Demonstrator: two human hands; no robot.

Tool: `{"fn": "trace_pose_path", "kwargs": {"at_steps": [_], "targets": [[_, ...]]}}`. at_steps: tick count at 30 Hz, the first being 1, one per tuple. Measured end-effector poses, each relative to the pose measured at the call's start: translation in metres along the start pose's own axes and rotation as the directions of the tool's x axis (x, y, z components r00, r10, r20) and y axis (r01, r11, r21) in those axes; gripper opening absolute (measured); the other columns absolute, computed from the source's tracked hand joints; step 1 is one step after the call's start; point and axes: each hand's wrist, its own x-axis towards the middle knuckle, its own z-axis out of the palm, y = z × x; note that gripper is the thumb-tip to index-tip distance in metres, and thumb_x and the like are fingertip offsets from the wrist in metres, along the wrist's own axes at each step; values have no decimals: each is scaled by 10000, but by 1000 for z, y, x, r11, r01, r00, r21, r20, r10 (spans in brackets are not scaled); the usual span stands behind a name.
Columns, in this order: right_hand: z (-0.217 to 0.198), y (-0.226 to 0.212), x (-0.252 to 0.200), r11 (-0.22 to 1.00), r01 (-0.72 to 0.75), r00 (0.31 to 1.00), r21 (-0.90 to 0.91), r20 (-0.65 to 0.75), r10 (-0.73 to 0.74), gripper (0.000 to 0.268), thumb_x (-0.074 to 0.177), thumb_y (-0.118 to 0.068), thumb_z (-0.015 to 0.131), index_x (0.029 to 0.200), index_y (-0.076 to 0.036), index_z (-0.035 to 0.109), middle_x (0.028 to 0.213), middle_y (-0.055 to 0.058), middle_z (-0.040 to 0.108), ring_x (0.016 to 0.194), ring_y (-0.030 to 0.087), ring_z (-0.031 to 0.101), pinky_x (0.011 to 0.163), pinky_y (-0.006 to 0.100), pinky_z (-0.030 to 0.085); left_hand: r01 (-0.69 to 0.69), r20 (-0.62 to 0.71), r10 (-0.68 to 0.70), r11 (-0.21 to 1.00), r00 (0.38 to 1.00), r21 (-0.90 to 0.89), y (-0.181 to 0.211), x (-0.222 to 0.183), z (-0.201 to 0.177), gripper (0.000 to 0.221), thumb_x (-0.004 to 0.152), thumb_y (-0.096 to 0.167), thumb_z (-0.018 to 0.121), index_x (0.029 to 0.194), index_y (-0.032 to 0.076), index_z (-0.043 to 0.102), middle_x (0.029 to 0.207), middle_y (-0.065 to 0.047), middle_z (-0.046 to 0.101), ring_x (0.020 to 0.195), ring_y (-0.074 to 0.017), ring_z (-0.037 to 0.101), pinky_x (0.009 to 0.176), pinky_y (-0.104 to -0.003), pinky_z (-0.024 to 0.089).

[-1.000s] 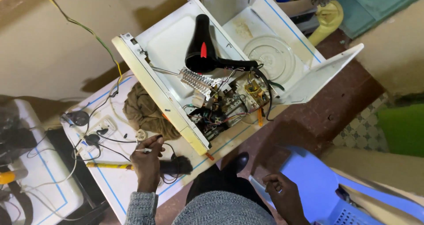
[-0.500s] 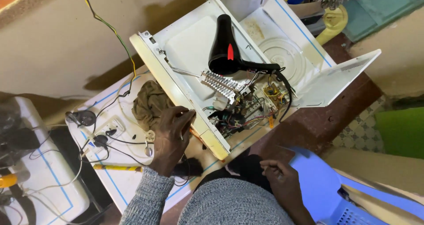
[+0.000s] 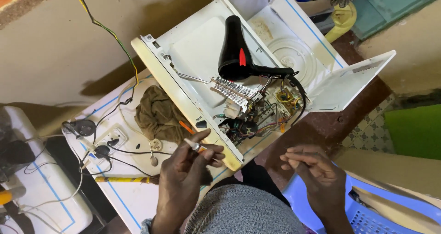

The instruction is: Applying adhesive to a component and attaching it to a hairdryer during a repair process.

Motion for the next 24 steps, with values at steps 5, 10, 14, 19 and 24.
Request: {"fn": "trace_pose_path", "kwargs": {"at_steps": [5, 10, 14, 19, 24], "targets": [[22, -76, 12, 992, 34, 998, 118, -54, -28, 217, 863, 75, 666, 1073, 126, 693, 908, 257, 736, 734, 361, 804, 720, 413, 735, -153, 209, 161, 987, 964, -55, 17, -14, 19, 385, 957, 260, 611, 1255, 38, 714, 711, -92, 767, 613, -148, 666, 616, -282, 599], [33, -120, 13, 923, 204, 979, 326, -51, -199, 150, 836, 123, 702, 958, 48, 656, 904, 240, 721, 834, 342, 795, 762, 415, 764, -590, 387, 514, 801, 766, 104, 27, -10, 29, 276, 1026, 229, 559, 1207, 66, 688, 1027, -64, 793, 706, -132, 766, 701, -264, 602], [37, -133, 8, 940, 207, 978, 273, -64, -197, 132, 845, 21, 725, 943, -18, 645, 915, 215, 746, 872, 334, 827, 832, 409, 742, -768, 481, 660, 639, 576, 43, 36, -8, 28, 266, 1058, 149, 528, 1285, 25, 591, 1180, -152, 750, 987, -284, 786, 853, -347, 606], [47, -139, 1, 962, 181, 975, 206, -163, -149, 125, 806, -16, 741, 885, -43, 649, 844, 191, 745, 781, 315, 835, 749, 377, 734, -795, 515, 689, 607, 510, -24, 33, -8, 25, 280, 1050, 76, 562, 1317, -6, 554, 1176, -161, 728, 898, -289, 747, 803, -356, 600], [48, -151, -5, 965, 180, 979, 189, -129, -157, 107, 825, 8, 728, 901, -11, 654, 850, 186, 734, 803, 328, 841, 816, 415, 784, -808, 521, 703, 587, 483, -44, 35, -9, 21, 320, 1079, 98, 476, 1361, -39, 537, 1316, -196, 708, 1053, -341, 795, 901, -384, 615]]}}
